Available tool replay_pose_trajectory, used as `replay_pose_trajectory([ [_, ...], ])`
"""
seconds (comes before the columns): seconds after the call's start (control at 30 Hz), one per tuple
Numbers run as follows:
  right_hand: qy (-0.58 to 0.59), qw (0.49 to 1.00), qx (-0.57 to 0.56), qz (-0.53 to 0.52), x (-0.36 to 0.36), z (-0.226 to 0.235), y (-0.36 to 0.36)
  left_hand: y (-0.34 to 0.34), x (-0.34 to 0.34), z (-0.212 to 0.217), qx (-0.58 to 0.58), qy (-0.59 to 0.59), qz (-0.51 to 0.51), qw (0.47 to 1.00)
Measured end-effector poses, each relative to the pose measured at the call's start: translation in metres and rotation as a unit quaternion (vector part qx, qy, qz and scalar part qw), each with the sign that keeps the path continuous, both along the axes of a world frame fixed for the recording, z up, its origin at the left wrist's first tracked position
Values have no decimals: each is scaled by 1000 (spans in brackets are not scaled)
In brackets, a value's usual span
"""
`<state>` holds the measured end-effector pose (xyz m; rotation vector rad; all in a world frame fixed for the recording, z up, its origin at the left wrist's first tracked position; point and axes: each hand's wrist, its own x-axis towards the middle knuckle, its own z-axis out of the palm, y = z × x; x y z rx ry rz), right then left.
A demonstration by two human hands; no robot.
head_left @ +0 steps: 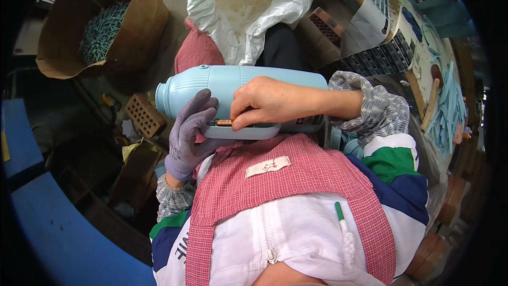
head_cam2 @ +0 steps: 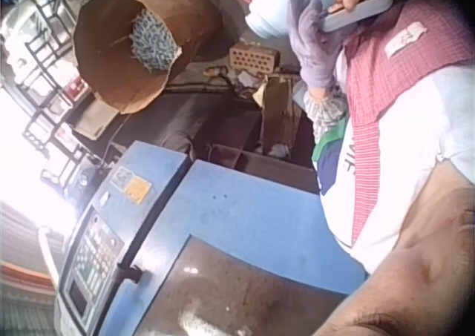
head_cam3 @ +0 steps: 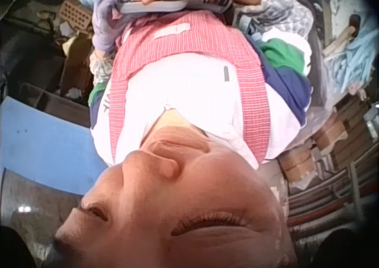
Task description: The person repeatedly assembles light-blue plastic watering cans by inserting a small metal piece into the spout, attaching a handle, and placing the completed unit aside. The person handles multiple cans one at a time, using hands and a small metal insert.
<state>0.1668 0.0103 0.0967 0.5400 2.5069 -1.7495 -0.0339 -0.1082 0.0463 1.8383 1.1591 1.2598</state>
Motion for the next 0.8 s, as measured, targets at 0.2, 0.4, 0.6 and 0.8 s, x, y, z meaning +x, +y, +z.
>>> replay_pose_trajectory([
  [0.2,31,999,15,8,10,-3,1,12,-3,18,101,239,-40,965],
  [0.4,105,886,446,-77,29,-14,-25,39,6,40,77,238,-61,966],
  [0.6,119,906,311,-259,86,-28,-11,94,20,62,-11,277,-148,949],
  [0.8,109,856,211,-459,149,-13,-32,114,38,33,-144,60,-123,980],
])
